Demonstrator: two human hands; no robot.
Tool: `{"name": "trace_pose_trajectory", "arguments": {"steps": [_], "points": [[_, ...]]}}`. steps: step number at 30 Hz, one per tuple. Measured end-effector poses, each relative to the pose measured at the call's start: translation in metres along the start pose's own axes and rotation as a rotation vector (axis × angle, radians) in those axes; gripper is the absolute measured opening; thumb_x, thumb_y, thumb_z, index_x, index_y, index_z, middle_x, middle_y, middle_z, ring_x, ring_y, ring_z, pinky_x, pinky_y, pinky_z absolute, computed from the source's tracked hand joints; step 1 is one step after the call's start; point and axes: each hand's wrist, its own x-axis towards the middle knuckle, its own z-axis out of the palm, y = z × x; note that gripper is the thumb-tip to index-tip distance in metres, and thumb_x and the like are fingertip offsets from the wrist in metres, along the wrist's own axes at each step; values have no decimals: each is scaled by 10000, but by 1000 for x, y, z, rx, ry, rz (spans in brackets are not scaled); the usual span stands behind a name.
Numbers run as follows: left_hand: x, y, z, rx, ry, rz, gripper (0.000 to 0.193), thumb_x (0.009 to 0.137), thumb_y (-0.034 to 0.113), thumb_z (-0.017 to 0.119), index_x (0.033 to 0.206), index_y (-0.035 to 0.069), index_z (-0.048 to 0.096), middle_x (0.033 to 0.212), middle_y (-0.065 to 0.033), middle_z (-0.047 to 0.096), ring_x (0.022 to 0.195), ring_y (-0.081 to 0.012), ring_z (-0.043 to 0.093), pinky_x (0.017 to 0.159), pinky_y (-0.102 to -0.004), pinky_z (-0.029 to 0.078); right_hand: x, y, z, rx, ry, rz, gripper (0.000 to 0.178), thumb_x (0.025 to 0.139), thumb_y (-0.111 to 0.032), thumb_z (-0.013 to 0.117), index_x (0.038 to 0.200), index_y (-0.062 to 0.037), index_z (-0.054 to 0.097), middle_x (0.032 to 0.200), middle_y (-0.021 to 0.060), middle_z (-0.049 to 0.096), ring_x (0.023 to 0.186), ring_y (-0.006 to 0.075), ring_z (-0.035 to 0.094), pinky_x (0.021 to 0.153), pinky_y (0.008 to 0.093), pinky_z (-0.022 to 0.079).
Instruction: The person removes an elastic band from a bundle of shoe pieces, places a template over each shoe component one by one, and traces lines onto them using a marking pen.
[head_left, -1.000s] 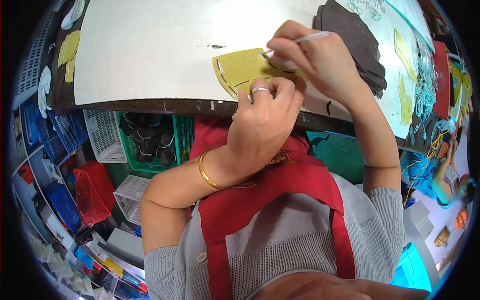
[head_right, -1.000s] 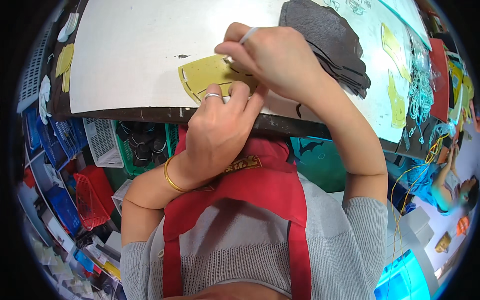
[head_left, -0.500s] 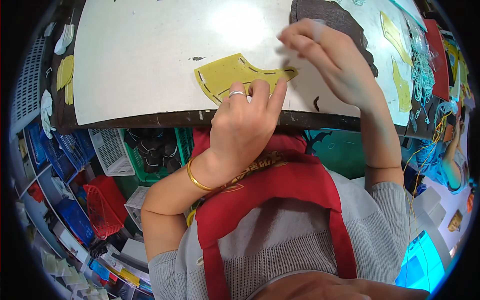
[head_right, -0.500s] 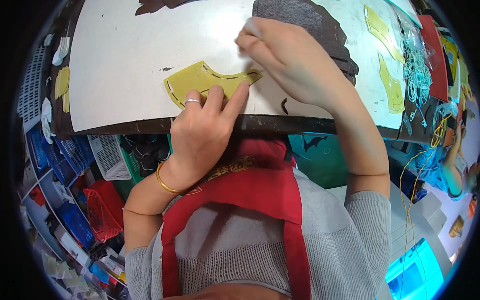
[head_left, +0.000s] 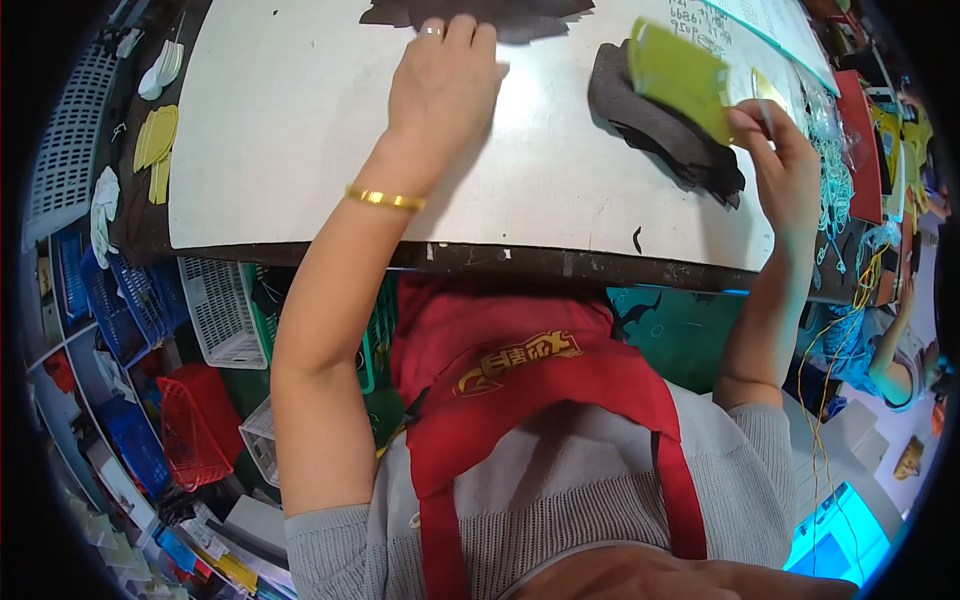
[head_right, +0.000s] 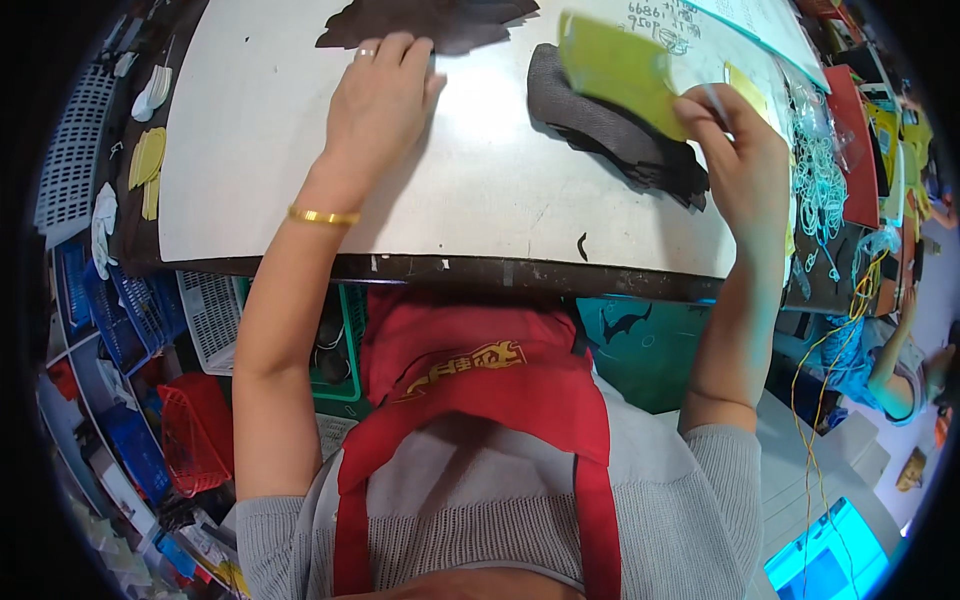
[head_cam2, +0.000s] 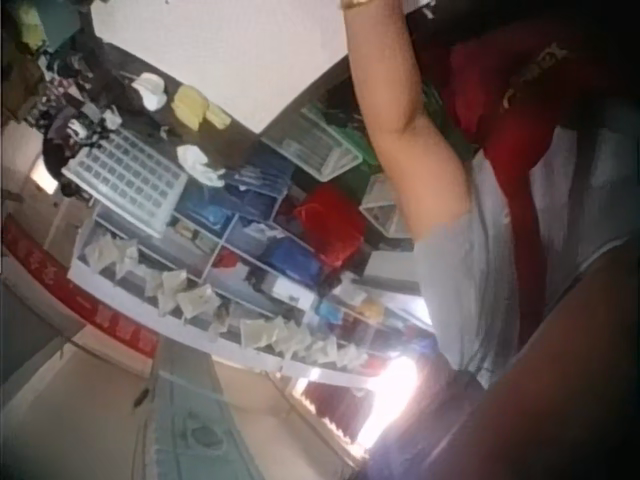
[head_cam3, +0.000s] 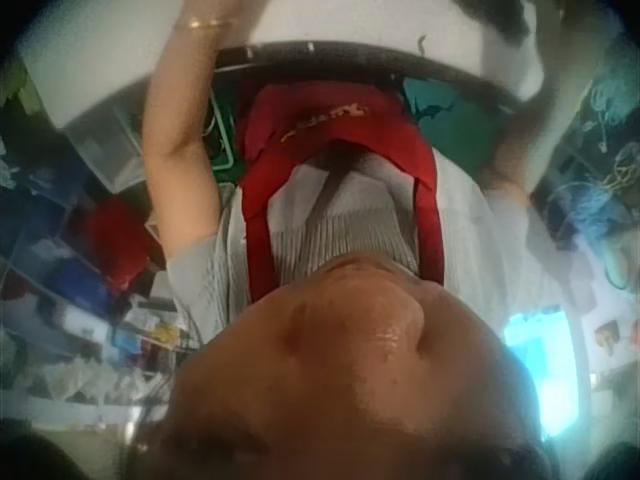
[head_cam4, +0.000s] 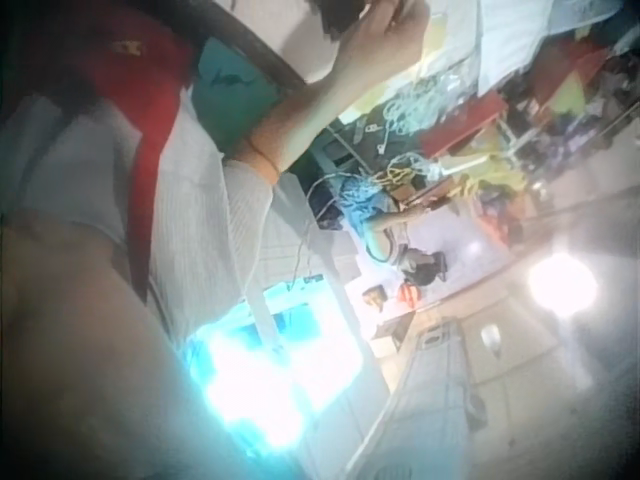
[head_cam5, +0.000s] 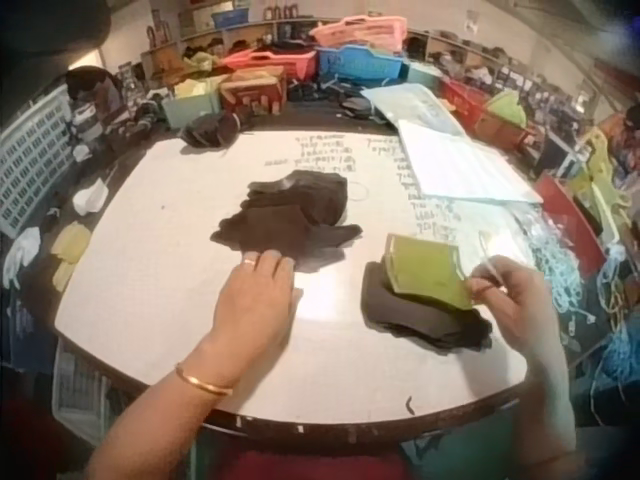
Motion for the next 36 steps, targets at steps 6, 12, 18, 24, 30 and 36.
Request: {"name": "trace_pose_trajectory", "arguments": {"steps": [6,12,18,24,30,36], "points": [[-91,61,-79,-210,-222,120,285,791,66,665,1074,37,683,983,-77,639,846,-258,622,704,-370,507,-34,-39,40,298,-205,2,188,1002,-159,676,1111,-15,723,811,9,681,710,68,610,635,236,499],[-123,62,-72,-342,23,0,254,772,47,693,1024,23,715,1010,-95,676,963,-279,671,807,-368,556,-24,-50,80,182,-560,-104,204,923,-158,723,1070,-23,764,806,128,730,677,176,694,650,295,543],[-135,62,-71,-363,61,-63,278,781,45,672,1050,-20,704,1042,-132,684,1014,-303,676,841,-370,585,-30,-58,98,72,-619,-217,191,904,-192,730,1040,-70,786,834,133,749,702,278,728,647,341,552],[-129,60,-75,-314,20,-13,291,778,46,674,1060,-22,707,1029,-121,676,988,-277,661,788,-324,589,-36,-59,101,-62,-543,-277,196,904,-219,728,1025,-79,792,833,133,749,714,284,732,651,350,560],[-117,66,-82,-175,-111,28,308,781,58,664,1087,45,698,919,-62,601,890,-234,616,679,-283,563,-23,-42,81,101,-608,-46,202,876,-229,762,1006,-78,732,858,122,754,762,282,739,674,350,565],[-109,71,-91,-117,-229,58,415,795,66,670,1200,141,723,1007,-32,622,906,-221,616,675,-301,562,-50,-48,81,-174,-388,-310,175,866,-231,781,931,-87,704,787,98,726,714,282,715,631,365,547]]}}
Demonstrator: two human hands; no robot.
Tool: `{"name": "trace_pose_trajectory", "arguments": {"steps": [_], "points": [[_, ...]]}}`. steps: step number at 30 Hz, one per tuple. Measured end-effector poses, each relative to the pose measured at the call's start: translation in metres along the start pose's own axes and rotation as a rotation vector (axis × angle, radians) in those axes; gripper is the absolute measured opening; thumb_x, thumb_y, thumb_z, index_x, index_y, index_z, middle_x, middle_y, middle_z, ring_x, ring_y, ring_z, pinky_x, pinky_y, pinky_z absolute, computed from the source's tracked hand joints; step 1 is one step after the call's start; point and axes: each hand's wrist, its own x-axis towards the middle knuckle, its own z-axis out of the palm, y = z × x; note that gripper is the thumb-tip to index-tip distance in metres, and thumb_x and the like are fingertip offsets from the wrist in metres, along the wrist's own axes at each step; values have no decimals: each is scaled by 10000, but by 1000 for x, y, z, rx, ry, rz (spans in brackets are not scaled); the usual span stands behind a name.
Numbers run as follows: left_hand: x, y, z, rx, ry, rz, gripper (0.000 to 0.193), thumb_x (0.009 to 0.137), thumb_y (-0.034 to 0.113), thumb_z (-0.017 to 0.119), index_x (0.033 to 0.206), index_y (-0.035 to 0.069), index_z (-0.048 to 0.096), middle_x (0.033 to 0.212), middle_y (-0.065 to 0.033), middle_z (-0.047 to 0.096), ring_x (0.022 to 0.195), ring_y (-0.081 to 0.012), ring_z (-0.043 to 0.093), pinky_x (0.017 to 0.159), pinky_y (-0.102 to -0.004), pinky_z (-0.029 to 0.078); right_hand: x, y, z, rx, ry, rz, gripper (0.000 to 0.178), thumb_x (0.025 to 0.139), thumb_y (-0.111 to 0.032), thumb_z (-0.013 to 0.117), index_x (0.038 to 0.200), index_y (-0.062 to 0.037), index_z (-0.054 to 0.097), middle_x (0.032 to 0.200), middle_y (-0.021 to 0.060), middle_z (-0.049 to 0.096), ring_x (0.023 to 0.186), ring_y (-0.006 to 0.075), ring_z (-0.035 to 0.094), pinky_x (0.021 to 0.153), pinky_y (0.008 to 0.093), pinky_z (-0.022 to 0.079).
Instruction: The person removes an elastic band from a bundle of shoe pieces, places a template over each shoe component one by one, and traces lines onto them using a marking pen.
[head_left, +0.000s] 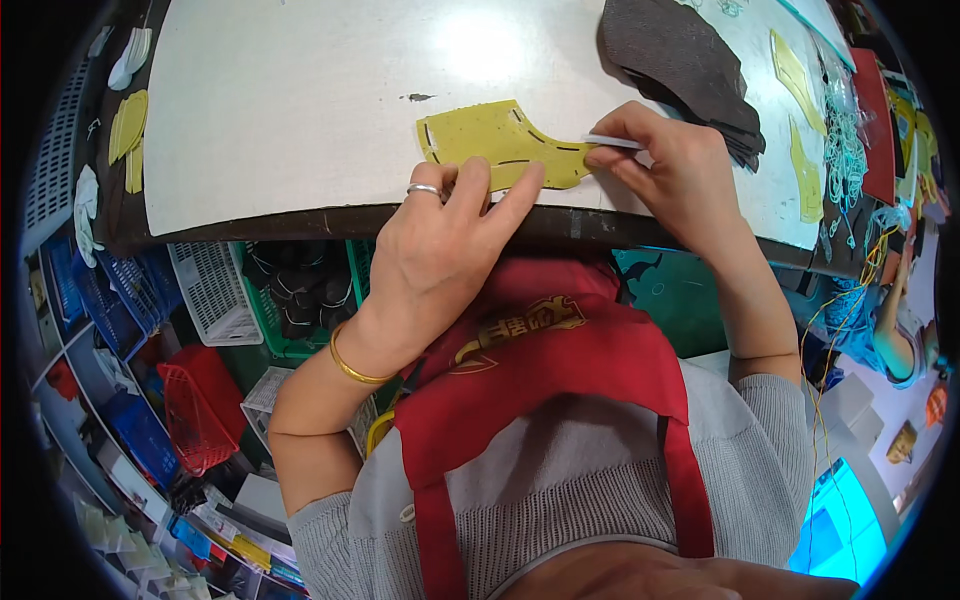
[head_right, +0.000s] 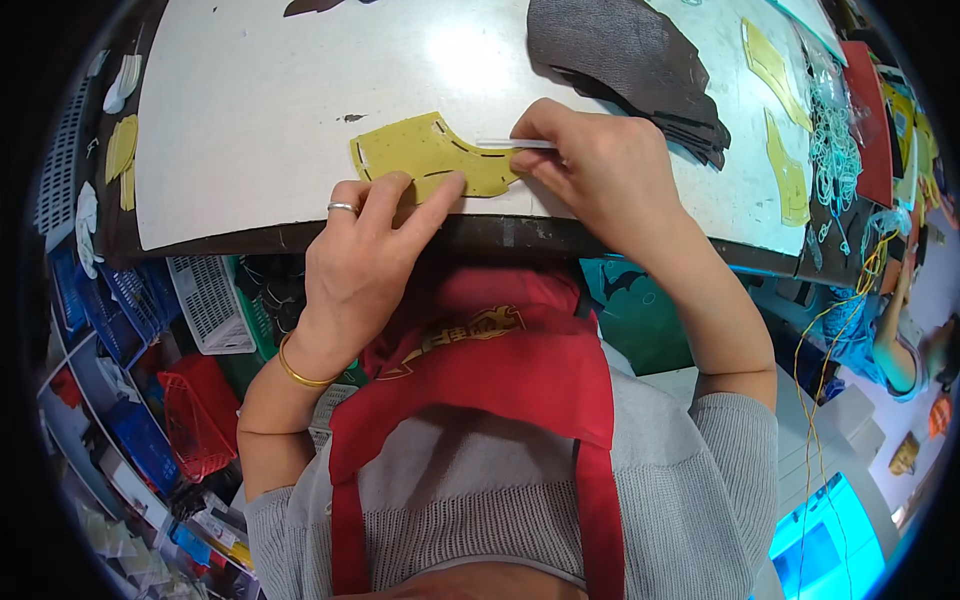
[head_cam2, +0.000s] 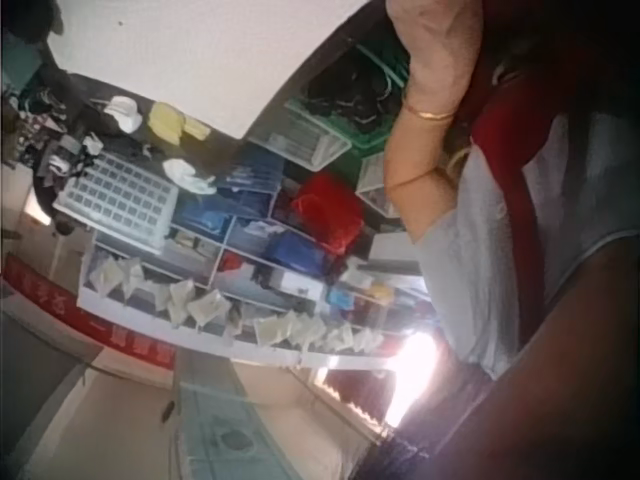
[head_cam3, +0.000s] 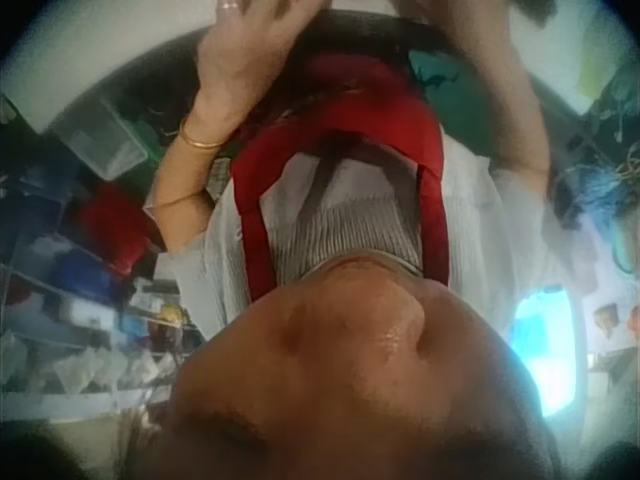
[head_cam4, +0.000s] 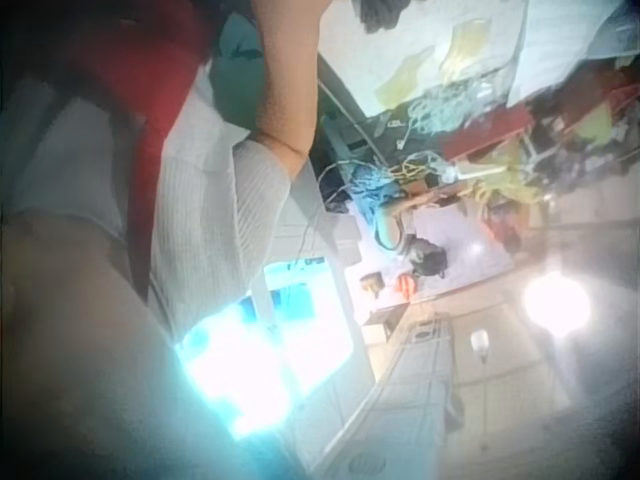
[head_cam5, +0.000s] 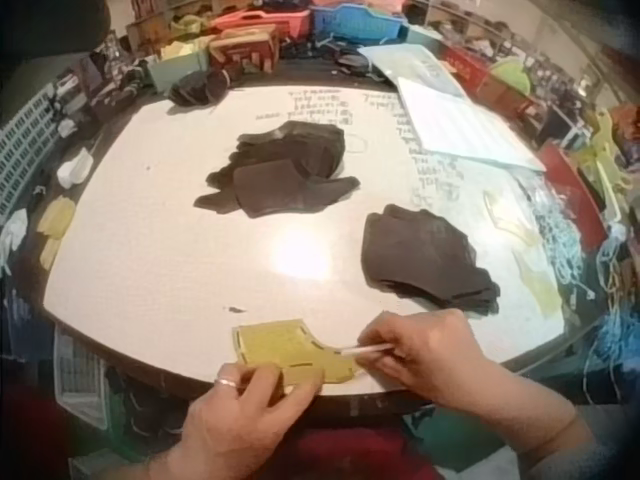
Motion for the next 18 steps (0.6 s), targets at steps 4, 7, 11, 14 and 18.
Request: {"name": "trace_pose_trajectory", "arguments": {"steps": [4,7,11,14,18], "points": [[0,3,0,21,-37,48,439,795,66,644,1227,102,719,993,-59,597,920,-249,611,729,-321,567,4,3,-1,-167,145,-149,140,883,-210,767,927,-95,701,833,78,722,730,274,703,608,369,531],[1,13,2,20,8,91,425,798,60,617,1212,27,706,1027,-114,610,955,-277,619,821,-346,563,17,12,-9,-15,351,-222,106,901,-175,733,973,-102,706,821,62,698,721,265,679,590,371,516],[3,29,10,73,-2,83,429,800,86,605,1205,-25,691,1075,-166,619,993,-292,630,890,-364,549,38,-16,-16,-49,239,-376,138,965,-215,640,991,-103,718,784,54,678,685,271,654,595,389,516],[-4,35,21,129,43,51,418,862,183,581,1203,-31,695,1156,-203,622,1009,-339,620,921,-404,530,58,-42,10,146,-24,-340,202,990,-294,617,998,-113,706,735,61,685,656,292,665,599,414,518],[-8,37,26,8,98,43,488,874,234,568,1264,-43,663,1243,-236,604,1086,-393,629,982,-482,534,74,-68,21,97,-302,-404,258,998,-362,614,951,-114,668,659,78,673,651,319,682,600,423,520]]}}
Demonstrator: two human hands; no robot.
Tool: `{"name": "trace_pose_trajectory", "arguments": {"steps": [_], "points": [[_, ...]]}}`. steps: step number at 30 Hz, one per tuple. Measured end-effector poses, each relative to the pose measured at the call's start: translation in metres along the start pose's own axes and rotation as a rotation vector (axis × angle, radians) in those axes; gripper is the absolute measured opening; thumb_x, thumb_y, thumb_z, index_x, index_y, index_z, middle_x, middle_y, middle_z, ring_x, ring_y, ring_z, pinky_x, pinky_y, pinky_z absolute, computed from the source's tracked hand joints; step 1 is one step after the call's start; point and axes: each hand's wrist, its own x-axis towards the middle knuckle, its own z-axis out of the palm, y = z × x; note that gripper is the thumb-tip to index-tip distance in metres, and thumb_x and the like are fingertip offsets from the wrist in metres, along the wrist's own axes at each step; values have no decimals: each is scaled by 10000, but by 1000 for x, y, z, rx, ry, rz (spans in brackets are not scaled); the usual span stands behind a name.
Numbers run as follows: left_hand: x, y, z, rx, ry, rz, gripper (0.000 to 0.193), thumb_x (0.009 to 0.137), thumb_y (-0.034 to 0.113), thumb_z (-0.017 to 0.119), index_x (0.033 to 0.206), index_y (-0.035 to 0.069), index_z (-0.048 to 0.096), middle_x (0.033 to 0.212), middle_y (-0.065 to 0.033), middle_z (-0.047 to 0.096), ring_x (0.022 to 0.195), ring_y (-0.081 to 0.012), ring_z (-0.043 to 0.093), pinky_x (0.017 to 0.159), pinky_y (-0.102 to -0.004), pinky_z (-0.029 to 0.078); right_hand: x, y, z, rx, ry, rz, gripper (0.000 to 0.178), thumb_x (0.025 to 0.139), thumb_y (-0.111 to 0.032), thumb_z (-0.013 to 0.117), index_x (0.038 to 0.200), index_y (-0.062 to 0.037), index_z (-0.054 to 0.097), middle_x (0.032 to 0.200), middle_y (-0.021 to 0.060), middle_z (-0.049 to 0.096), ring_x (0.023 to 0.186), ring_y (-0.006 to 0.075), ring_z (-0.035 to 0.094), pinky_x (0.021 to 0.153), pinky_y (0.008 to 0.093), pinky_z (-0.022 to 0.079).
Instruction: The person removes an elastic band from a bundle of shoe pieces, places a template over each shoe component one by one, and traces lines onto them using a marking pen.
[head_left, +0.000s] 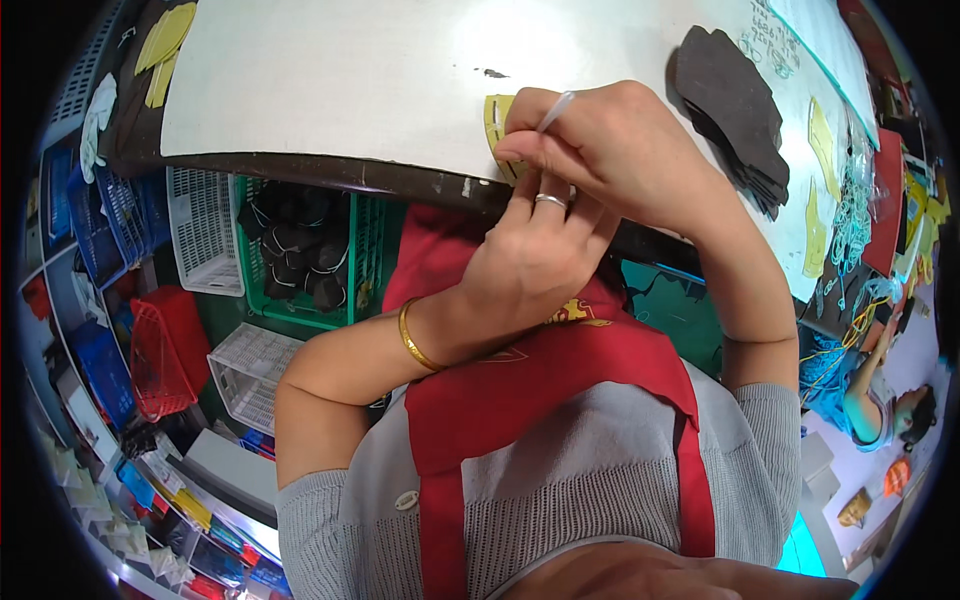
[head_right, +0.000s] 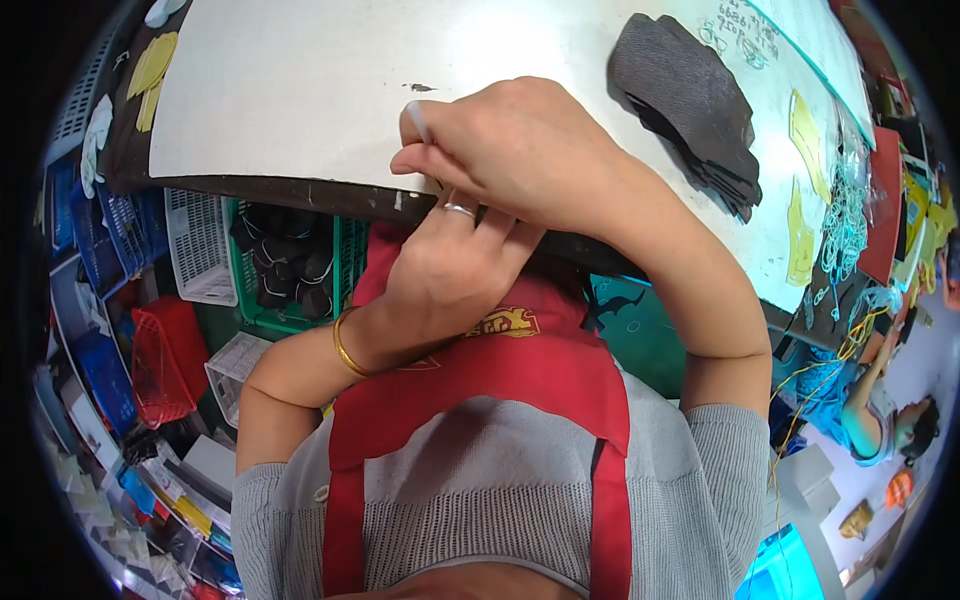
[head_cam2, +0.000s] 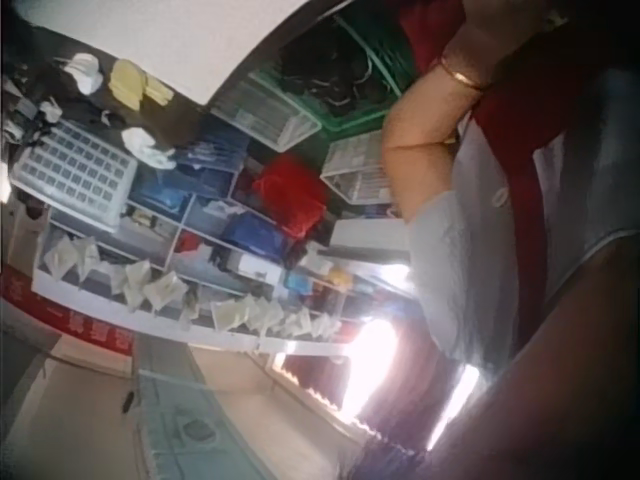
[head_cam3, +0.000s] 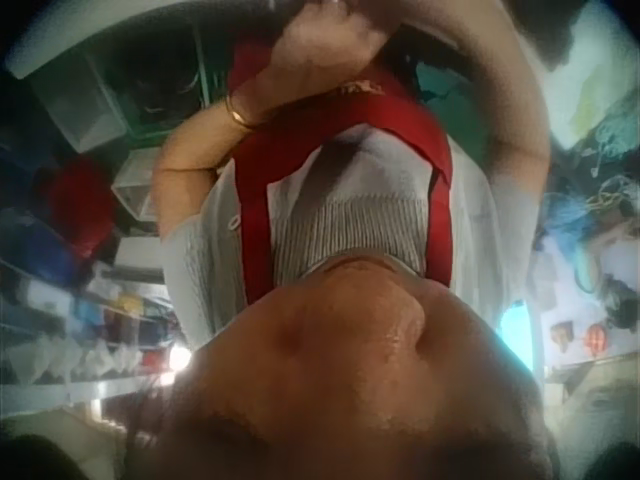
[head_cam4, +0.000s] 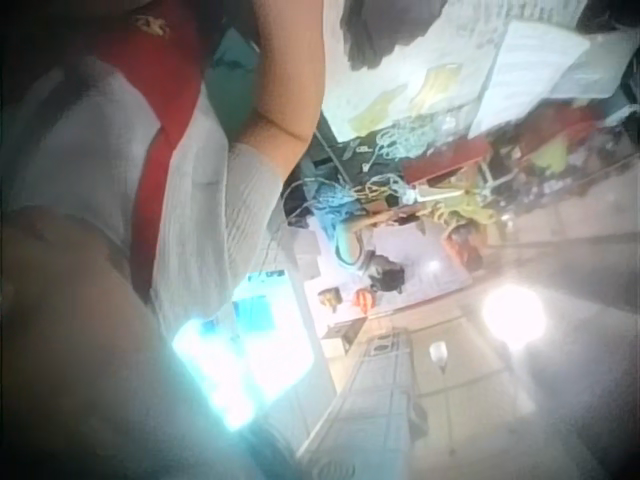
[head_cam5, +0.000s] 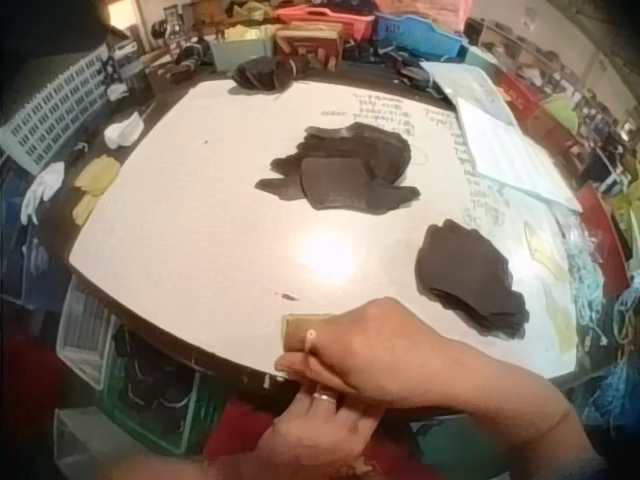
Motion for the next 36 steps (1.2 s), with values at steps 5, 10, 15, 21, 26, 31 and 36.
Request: {"name": "trace_pose_trajectory", "arguments": {"steps": [5,10,15,21,26,31,36], "points": [[-1,0,0,-5,-6,-25,525,873,246,576,1301,-50,642,1255,-241,593,1097,-415,626,1025,-533,527,7,2,-4,2,-66,-108,237,996,-349,617,938,-121,648,674,66,681,661,312,688,598,426,523],[1,2,2,-27,-27,-45,472,876,238,579,1238,-55,658,1191,-241,594,1042,-392,623,969,-493,559,13,15,8,16,-50,-189,165,983,-299,627,955,-138,648,716,41,705,666,301,695,592,414,532],[5,0,4,-20,22,-48,446,885,238,574,1213,-50,663,1172,-232,597,1028,-371,615,946,-482,567,13,24,3,-259,338,-227,128,895,-226,687,998,-160,649,785,2,710,678,241,701,550,369,526],[3,1,3,16,41,-16,414,888,232,574,1182,-42,668,1138,-194,606,1029,-345,615,936,-460,571,-23,16,-1,-134,164,-214,175,943,-292,706,910,-137,631,684,29,654,583,256,652,511,375,491],[8,-1,-2,33,10,3,409,853,170,597,1227,17,663,1086,-139,596,960,-317,649,846,-391,602,-57,22,-27,-47,239,137,197,1012,-274,637,937,-97,682,719,76,686,641,278,696,588,379,533],[25,-1,-8,143,-38,22,323,841,162,604,1149,89,669,1006,-65,572,783,-224,576,655,-266,549,-44,43,-7,152,456,58,249,1017,-331,627,972,-99,703,713,101,688,619,299,693,549,374,535],[31,2,-9,131,-82,-1,264,853,182,605,1098,104,665,977,-60,560,769,-212,550,631,-290,520,-50,41,-4,-107,315,145,244,1032,-299,616,964,-72,675,748,106,705,672,307,703,598,369,548]]}}
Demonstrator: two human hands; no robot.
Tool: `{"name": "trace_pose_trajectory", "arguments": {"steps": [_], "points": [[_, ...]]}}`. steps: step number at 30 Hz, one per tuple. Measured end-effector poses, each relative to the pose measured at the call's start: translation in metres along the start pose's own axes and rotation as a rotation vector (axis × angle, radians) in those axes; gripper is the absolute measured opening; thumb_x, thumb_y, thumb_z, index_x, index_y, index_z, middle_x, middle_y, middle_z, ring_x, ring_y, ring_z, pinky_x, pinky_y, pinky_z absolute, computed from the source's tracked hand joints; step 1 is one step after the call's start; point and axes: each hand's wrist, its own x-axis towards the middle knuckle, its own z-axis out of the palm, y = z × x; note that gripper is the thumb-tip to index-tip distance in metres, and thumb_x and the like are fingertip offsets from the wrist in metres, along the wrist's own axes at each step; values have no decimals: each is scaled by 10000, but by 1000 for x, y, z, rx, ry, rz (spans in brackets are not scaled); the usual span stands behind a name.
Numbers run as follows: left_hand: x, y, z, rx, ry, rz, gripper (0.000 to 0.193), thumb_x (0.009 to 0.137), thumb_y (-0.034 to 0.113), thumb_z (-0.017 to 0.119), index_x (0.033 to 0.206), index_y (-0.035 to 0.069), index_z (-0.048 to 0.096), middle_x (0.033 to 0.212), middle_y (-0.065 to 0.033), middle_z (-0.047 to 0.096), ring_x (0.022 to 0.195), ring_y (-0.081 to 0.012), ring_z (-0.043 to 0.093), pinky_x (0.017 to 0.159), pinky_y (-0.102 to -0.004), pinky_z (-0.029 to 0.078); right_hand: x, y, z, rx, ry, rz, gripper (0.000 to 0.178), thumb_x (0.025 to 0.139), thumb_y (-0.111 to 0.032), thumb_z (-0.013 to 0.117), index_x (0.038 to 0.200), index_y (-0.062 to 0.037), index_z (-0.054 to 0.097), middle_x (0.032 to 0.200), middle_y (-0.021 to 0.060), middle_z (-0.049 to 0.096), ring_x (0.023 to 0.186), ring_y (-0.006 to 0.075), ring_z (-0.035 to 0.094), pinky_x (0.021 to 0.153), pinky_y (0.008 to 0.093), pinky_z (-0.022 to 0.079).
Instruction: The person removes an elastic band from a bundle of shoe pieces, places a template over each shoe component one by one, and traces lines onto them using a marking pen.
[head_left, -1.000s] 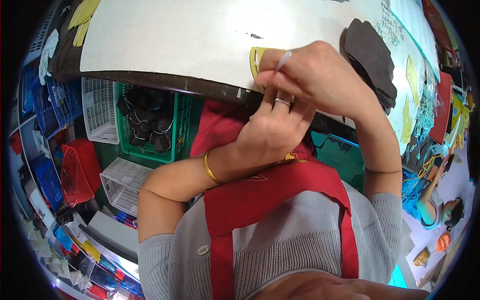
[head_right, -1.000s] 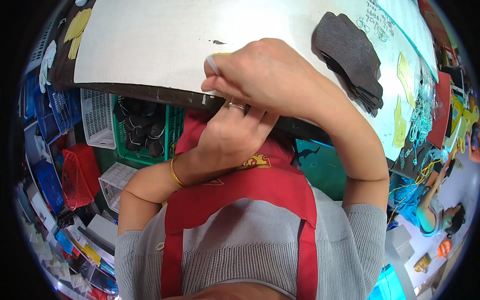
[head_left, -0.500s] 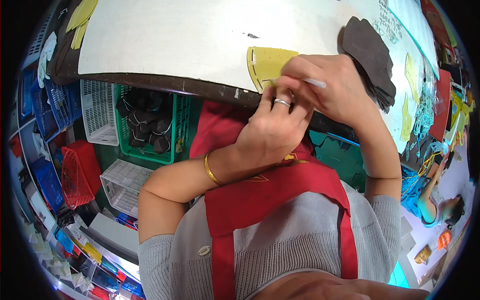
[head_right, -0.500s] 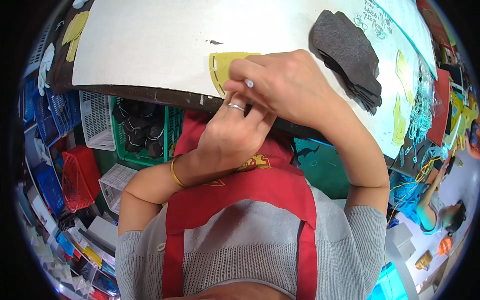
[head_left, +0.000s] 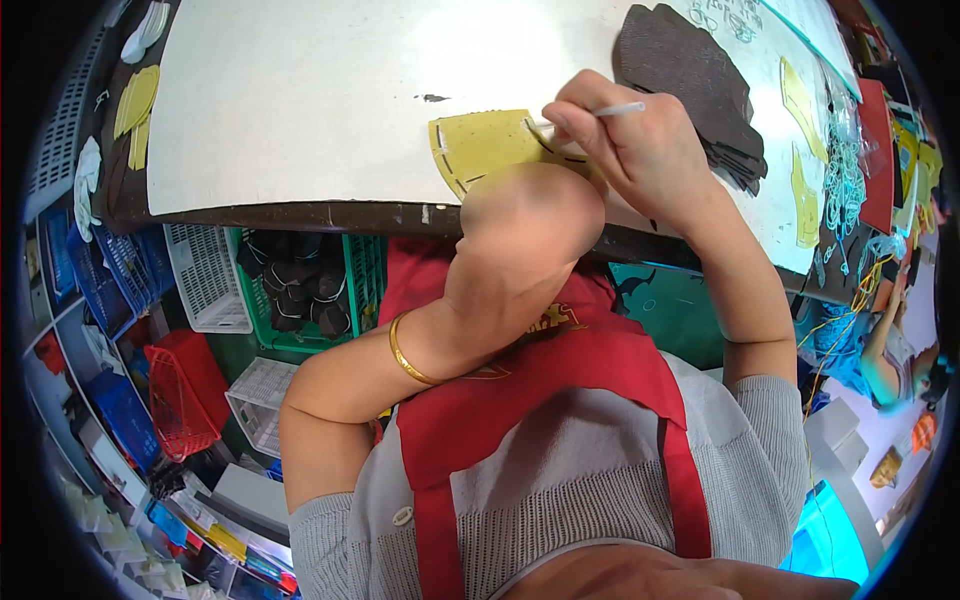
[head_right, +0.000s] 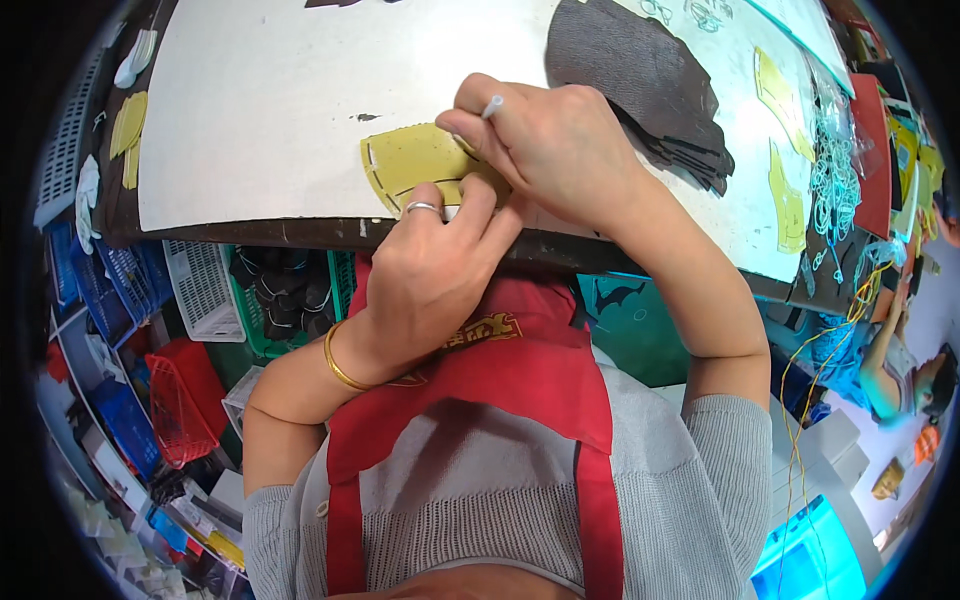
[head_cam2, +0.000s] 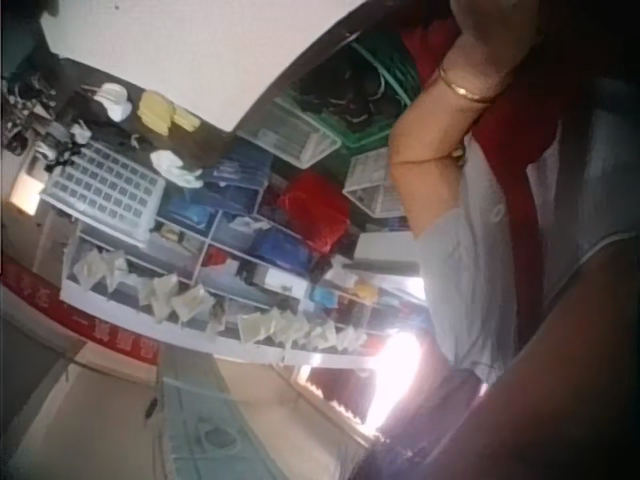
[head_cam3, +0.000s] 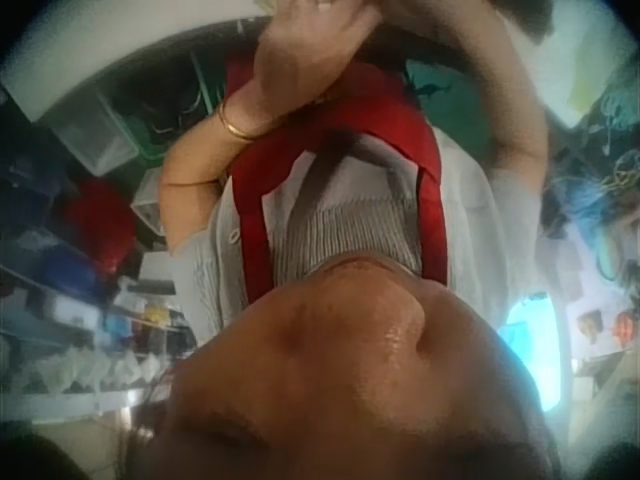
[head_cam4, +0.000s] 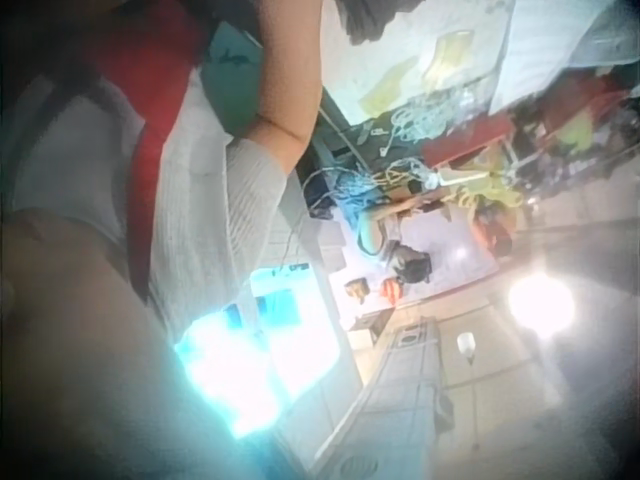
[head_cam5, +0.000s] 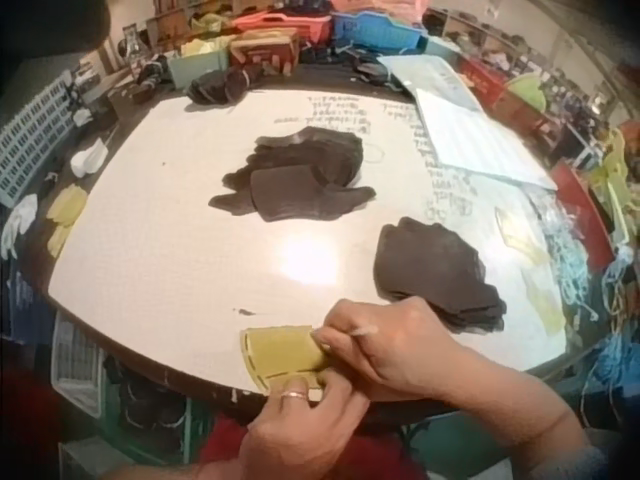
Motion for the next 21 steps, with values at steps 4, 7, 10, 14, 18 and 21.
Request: {"name": "trace_pose_trajectory", "arguments": {"steps": [4,7,10,14,18,21], "points": [[2,1,5,54,27,-41,338,845,158,589,1163,173,701,923,-30,553,729,-217,544,564,-255,483,-20,12,-12,-29,37,-79,269,1018,-335,627,915,-88,658,704,104,674,611,309,676,555,400,536],[3,3,3,73,15,-41,348,841,157,590,1168,202,703,917,-19,549,727,-220,541,553,-253,486,-27,17,-17,78,22,-39,259,1018,-335,631,936,-92,669,699,106,665,618,313,677,570,409,537],[2,5,4,65,31,-53,355,836,147,591,1165,217,704,908,-14,546,727,-218,541,527,-259,481,-10,1,-17,151,102,-13,291,1033,-384,594,953,-115,671,663,96,653,624,315,680,574,408,538],[2,6,1,49,-32,-27,288,884,180,598,1163,159,665,958,-37,542,763,-209,537,655,-291,514,-1,7,10,-14,36,-65,288,1029,-397,588,973,-119,638,658,89,652,610,315,671,566,412,534],[2,6,-3,74,-109,-46,327,878,172,600,1198,183,668,961,-30,545,764,-211,528,653,-290,505,-16,12,-11,-2,-45,-206,284,1022,-373,608,917,-110,604,698,77,644,600,316,658,532,416,507],[6,4,0,98,-59,-62,373,851,154,607,1210,232,676,931,-9,551,735,-207,524,568,-274,469,-37,31,-29,-88,-21,-124,269,1013,-341,635,896,-104,588,707,75,641,595,310,651,528,409,499]]}}
